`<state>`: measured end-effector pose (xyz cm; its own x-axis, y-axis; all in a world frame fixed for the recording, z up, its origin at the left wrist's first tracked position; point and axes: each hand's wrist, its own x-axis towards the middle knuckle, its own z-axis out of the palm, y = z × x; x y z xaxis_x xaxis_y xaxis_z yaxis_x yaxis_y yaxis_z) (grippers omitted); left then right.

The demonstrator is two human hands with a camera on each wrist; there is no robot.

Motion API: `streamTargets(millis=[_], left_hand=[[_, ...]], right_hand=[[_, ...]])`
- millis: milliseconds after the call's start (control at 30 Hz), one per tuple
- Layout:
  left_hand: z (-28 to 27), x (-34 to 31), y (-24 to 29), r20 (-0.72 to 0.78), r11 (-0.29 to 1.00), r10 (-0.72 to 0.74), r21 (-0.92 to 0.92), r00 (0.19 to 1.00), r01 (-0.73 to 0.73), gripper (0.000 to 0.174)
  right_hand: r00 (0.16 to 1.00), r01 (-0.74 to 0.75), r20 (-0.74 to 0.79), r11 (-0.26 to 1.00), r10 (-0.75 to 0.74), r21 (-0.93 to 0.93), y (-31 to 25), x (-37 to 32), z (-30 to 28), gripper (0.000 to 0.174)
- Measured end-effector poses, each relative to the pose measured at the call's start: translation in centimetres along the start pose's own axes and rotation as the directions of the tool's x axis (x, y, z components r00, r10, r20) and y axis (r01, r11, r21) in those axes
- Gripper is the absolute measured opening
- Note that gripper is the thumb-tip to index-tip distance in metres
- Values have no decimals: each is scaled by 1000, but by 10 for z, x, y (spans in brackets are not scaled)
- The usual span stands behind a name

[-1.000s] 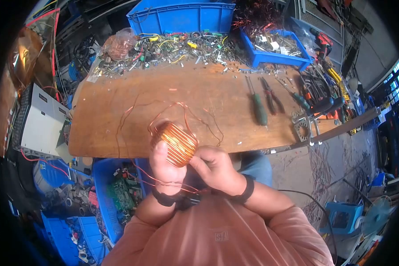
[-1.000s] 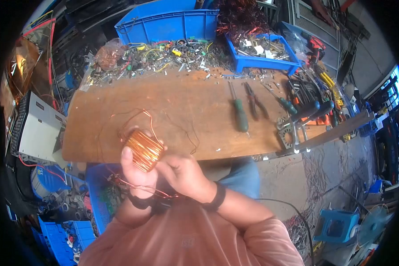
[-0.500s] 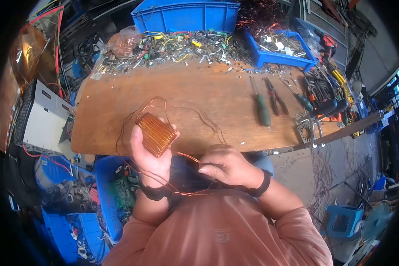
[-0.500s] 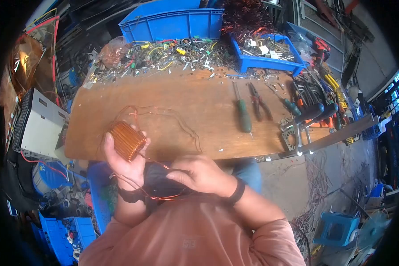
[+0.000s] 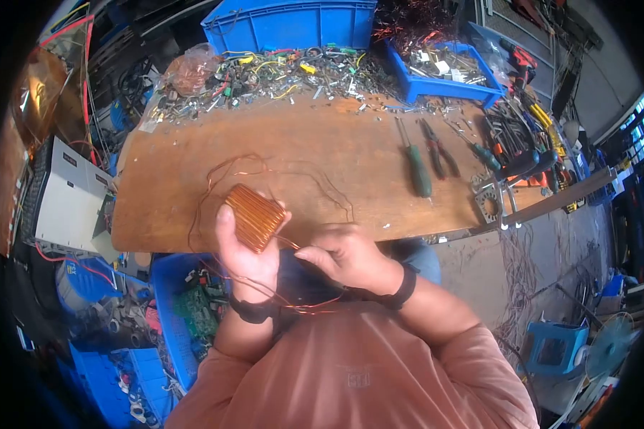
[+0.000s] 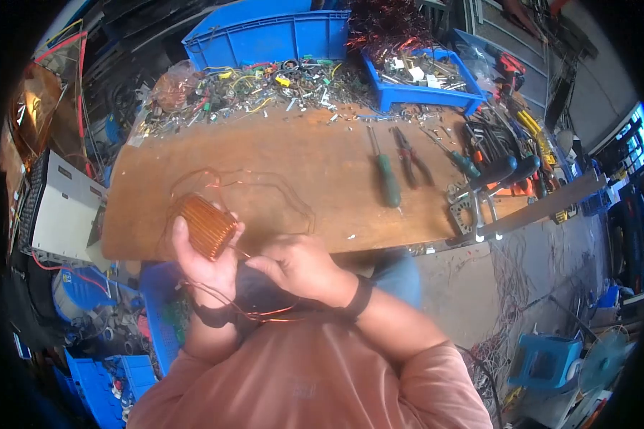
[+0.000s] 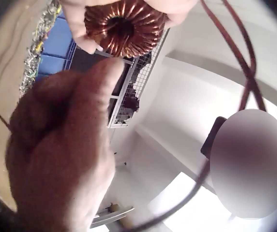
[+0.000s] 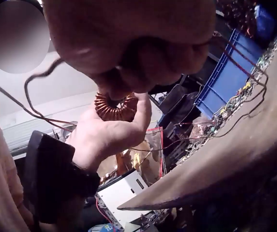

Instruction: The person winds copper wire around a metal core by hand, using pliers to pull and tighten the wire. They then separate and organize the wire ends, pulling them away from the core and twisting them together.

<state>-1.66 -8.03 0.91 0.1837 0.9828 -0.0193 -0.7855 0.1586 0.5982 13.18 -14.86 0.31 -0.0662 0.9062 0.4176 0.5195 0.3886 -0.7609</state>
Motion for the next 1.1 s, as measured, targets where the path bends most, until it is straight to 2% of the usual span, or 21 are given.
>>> streamTargets(millis=[67,100,167,267,467,567,667,700,800,900,1000,1100], left_hand=[[-6,-3,-12,89,998,-61,27,994,59,47],[-9,-5,-17,75,996,-17,93,997,10,47],[-7,-6,-13,62,997,-65,53,996,62,47],[-2,-8,-9,34,991,-136,-7,990,136,47],[-11,5,10,108,984,-129,-108,986,141,48],[-13,6,16,147,985,-125,-99,981,140,52],[-14,6,20,195,987,-109,-91,975,128,52],[-14,6,21,204,988,-102,-92,974,123,53],[-12,4,18,147,983,-116,-125,982,135,52],[-15,4,14,131,997,-46,-53,990,54,50],[-15,4,12,143,998,-7,-59,990,16,49],[-19,8,12,152,999,36,-33,988,-32,47]], right_hand=[[1000,-14,-14,999,15,37,-1,5,5,17],[1000,-22,-6,997,23,74,1,9,7,17],[999,-41,5,983,41,182,8,9,7,18],[994,-90,81,979,76,180,12,7,-4,19],[985,70,161,997,-68,-10,8,4,-25,25],[969,233,110,969,-223,-85,18,10,-26,30],[965,211,172,975,-197,-68,38,13,-35,33],[964,221,158,975,-214,-24,38,14,-35,26],[977,147,163,988,-138,-44,27,11,-31,34],[991,19,129,1000,-21,12,29,8,-22,44],[993,-22,113,996,33,-92,23,7,-15,48],[998,-43,31,988,48,-148,17,10,-9,48]])
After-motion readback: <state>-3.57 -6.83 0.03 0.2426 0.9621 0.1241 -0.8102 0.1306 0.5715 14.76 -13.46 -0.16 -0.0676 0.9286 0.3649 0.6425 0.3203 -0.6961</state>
